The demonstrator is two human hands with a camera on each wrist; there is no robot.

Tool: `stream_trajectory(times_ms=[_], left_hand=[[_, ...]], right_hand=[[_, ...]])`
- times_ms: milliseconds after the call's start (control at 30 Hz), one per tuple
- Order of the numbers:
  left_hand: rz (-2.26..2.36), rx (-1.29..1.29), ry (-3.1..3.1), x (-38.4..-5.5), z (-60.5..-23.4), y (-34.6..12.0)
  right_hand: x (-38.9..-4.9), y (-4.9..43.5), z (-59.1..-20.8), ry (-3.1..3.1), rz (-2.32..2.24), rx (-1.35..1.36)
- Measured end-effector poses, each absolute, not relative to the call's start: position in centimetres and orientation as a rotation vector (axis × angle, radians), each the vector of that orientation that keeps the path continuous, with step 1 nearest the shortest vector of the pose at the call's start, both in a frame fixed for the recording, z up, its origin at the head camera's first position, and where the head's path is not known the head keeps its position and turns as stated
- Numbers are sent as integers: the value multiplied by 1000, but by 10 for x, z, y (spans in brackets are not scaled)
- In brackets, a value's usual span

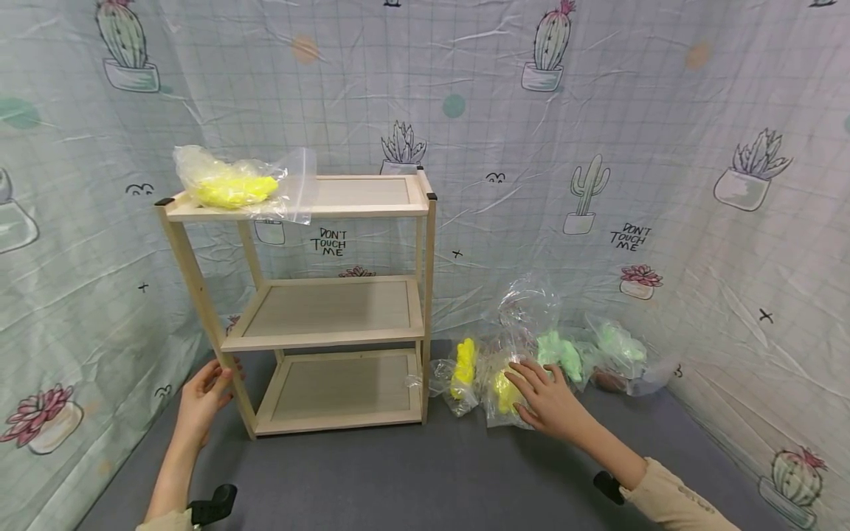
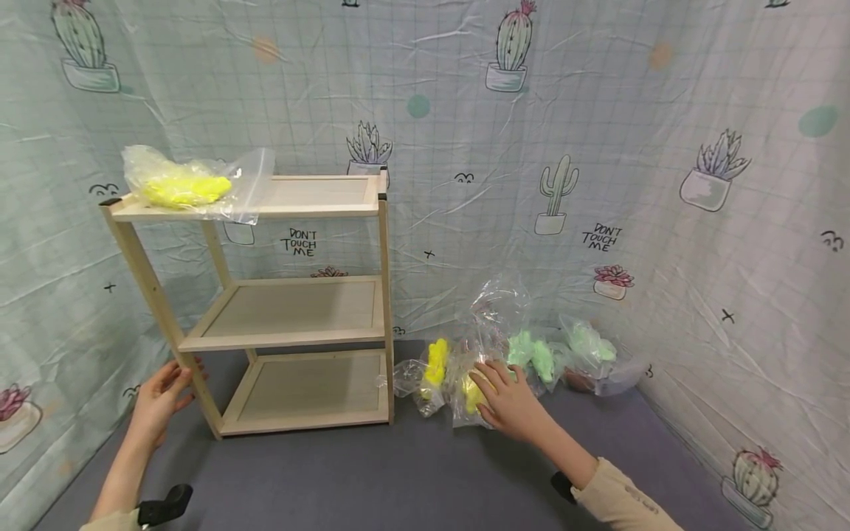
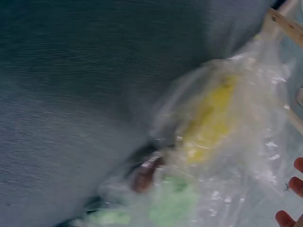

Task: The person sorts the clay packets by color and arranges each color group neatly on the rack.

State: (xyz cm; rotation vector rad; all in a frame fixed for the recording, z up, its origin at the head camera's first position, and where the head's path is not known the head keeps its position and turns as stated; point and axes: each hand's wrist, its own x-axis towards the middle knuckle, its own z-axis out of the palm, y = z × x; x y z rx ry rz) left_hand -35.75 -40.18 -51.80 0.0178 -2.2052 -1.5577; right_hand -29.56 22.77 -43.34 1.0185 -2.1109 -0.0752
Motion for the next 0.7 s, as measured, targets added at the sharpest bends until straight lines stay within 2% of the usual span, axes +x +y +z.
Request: stream_trajectory(times_ms=[700], left_hand=[[-1527, 10, -2210, -358, -519, -401]], right_hand=[[-306, 236, -469, -2333, -115, 933]])
